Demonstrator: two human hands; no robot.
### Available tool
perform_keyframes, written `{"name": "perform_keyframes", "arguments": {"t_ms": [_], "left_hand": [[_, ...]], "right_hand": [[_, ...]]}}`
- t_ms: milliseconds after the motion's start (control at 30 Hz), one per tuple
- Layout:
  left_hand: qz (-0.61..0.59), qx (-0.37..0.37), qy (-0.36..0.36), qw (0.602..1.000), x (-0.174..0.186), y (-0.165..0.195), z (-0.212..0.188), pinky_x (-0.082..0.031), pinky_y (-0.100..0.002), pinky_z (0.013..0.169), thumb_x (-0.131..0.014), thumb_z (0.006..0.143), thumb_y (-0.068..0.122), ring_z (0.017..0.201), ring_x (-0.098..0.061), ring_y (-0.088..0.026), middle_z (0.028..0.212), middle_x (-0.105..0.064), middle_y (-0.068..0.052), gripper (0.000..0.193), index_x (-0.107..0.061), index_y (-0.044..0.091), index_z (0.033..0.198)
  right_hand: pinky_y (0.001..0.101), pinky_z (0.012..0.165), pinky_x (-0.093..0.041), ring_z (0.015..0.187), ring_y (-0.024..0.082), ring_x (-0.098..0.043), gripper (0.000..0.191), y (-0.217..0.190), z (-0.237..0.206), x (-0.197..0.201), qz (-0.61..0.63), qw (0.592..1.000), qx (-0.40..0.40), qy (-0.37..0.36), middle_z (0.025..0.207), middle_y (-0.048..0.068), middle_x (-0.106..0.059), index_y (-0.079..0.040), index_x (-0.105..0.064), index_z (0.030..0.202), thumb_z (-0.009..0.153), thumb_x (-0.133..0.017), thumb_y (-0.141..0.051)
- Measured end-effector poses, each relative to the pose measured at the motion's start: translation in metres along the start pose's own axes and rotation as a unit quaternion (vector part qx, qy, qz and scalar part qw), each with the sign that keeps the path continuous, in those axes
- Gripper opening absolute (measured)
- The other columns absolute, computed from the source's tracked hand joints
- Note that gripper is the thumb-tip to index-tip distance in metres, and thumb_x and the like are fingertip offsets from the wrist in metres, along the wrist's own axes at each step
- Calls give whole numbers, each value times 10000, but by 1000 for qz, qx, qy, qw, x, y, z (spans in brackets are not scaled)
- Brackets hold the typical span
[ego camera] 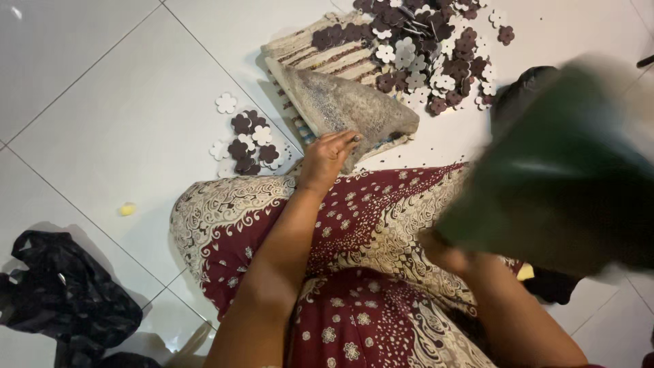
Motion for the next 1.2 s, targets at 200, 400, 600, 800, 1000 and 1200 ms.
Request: {"name": "perform_keyframes", "arguments": {"t_ms": [200, 400, 600, 800, 1000, 1200], "left_hand": [[130, -20, -48, 990, 4, -13, -1, -584, -398, 808, -750, 917, 119, 938, -724, -288, 1027, -761, -154, 140, -782, 56, 1038], [-123, 102, -7, 987, 14, 15, 5, -589, -294, 737, -718, 950, 140, 866, -752, -149, 1056, -808, -97, 195, -785, 87, 1125], [-181, 92, 38, 978, 23, 42, 9, -616, -236, 811, -750, 944, 93, 920, -741, -92, 1069, -789, -46, 165, -789, 82, 1103], [-225, 57, 74, 970, 31, 50, 4, -605, -240, 837, -754, 959, 19, 923, -720, -96, 1073, -778, -50, 163, -776, 34, 1120], [-285, 41, 57, 956, 29, 56, -1, -606, -246, 768, -740, 959, -34, 867, -714, -102, 1014, -762, -78, 170, -746, -33, 1130], [-363, 77, 60, 927, 30, 54, -1, -630, -264, 702, -736, 951, -38, 802, -743, -123, 947, -770, -88, 153, -727, -58, 1103]], "right_hand": [[507, 860, -578, 1058, 372, -599, 1143, -15, 32, -34, -59, 959, -230, -156, 1286, 228, -492, -267, -215, 1580, 656, -887, -293], [516, 839, -619, 1091, 365, -640, 1118, -10, 90, -21, 57, 954, -290, -58, 1381, 225, -491, -304, -182, 1641, 722, -818, -328], [516, 1022, -497, 1207, 425, -546, 1128, 29, 142, -44, -108, 958, -246, -99, 1325, 256, -519, -255, -186, 1652, 784, -867, -488], [476, 1127, -452, 1332, 393, -505, 751, 5, 106, -59, -64, 993, -37, 93, 1467, 235, -515, -132, -437, 1521, 904, -834, -294], [282, 874, -599, 1056, 162, -703, 434, 1, 108, -98, 334, 923, -175, 77, 1195, 101, -694, -22, -544, 1329, 947, -740, -86], [230, 792, -591, 970, 113, -696, 382, -1, 112, -101, 414, 881, -218, 73, 1106, 86, -689, -18, -555, 1290, 946, -720, -7]]}}
Point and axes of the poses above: each hand's wrist, its own z-axis towards the middle knuckle, its own x-axis out of the back of the hand, y = z × x, the point moved 1 cm from there along z, towards the middle knuckle
